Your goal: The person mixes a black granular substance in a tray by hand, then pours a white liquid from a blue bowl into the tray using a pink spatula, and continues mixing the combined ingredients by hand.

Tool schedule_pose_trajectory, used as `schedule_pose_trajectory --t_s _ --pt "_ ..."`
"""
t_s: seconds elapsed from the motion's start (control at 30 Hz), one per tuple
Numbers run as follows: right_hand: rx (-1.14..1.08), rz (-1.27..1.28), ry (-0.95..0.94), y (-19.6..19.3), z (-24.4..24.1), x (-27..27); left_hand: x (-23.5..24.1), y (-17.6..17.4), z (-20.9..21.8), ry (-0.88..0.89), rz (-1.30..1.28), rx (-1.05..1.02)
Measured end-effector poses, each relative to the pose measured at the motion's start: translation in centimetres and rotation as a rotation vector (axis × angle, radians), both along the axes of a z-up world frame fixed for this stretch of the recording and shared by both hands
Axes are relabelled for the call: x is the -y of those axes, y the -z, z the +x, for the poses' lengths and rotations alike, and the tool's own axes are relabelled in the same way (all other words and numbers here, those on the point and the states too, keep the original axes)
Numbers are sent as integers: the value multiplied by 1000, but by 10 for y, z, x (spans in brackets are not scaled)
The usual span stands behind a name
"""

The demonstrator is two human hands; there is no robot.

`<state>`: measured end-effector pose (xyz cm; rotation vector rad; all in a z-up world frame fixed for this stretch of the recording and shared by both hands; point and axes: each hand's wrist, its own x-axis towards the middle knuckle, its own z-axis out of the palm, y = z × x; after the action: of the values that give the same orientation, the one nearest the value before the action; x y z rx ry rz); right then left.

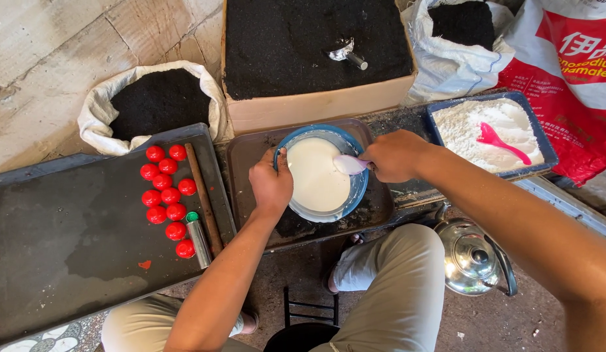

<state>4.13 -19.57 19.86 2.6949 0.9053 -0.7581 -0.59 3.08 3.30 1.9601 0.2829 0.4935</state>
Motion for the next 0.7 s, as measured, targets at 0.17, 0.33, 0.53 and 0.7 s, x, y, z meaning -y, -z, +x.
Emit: schedule_pose_trajectory --t_s 0.17,0.33,0.53,0.7 --pt "-86 41 84 -2 -10 2 -1 -4 1 0 3 12" --pt "-116 135 130 17 -9 9 -5 -2 5 -13 2 15" --pt "-170 208 222 34 -6 16 -10 11 18 -30 -8 27" --pt "-253 298 327 42 -15 16 -12 8 14 -56 -27 23"
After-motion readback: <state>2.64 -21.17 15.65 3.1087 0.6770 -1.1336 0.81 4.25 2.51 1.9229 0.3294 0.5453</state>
